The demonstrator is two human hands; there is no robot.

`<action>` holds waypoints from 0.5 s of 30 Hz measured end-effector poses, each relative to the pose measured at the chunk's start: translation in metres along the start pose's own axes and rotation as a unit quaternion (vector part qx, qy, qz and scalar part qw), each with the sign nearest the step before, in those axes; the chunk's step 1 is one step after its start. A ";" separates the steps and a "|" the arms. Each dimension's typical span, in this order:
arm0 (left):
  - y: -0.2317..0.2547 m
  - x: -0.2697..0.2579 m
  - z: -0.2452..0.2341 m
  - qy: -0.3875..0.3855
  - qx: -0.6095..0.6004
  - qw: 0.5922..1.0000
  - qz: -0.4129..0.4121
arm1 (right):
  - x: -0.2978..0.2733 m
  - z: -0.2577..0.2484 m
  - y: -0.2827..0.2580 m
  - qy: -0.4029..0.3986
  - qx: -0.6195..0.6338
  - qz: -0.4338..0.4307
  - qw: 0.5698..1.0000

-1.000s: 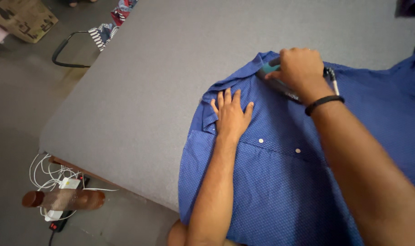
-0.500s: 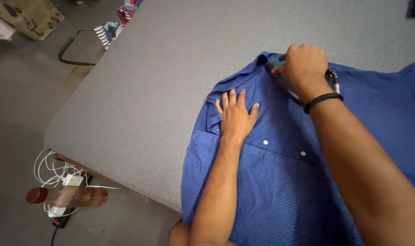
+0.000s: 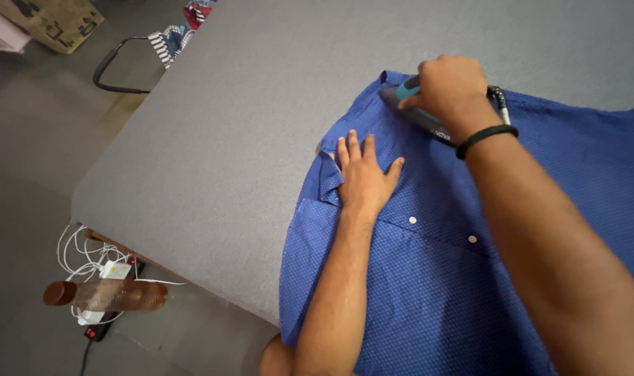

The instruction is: The person irons a blue patterned shirt laid out on a gray surface. They use a teal electric iron in their right hand and hold the shirt with their left hand, moving the iron back and forth across the front and collar areas.

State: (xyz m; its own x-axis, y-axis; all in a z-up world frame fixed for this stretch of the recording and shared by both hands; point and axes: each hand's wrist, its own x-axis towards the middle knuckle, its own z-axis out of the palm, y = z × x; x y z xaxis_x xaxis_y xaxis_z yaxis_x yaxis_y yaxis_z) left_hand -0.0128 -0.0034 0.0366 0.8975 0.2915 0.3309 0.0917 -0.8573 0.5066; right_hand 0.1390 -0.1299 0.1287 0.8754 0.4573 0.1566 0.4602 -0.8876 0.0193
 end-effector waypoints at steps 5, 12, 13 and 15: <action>0.010 0.001 -0.016 -0.021 -0.007 0.998 -0.059 | 0.004 -0.001 -0.006 -0.016 -0.033 -0.067 0.997; 0.015 0.001 -0.023 -0.051 -0.031 0.993 -0.105 | 0.010 0.013 -0.024 0.037 0.011 0.050 0.998; 0.013 0.001 -0.019 -0.053 -0.031 0.993 -0.103 | 0.011 0.012 -0.023 0.035 -0.003 0.051 0.998; 0.005 0.002 -0.010 -0.022 -0.020 0.997 -0.074 | 0.013 0.002 -0.016 -0.032 0.021 0.015 0.999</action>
State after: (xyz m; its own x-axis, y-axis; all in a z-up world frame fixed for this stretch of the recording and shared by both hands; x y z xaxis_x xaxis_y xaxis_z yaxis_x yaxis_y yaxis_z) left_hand -0.0148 -0.0028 0.0476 0.8933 0.3939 0.2163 0.2076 -0.7887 0.5787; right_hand 0.1438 -0.1098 0.1289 0.8958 0.4345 0.0934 0.4385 -0.8983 -0.0271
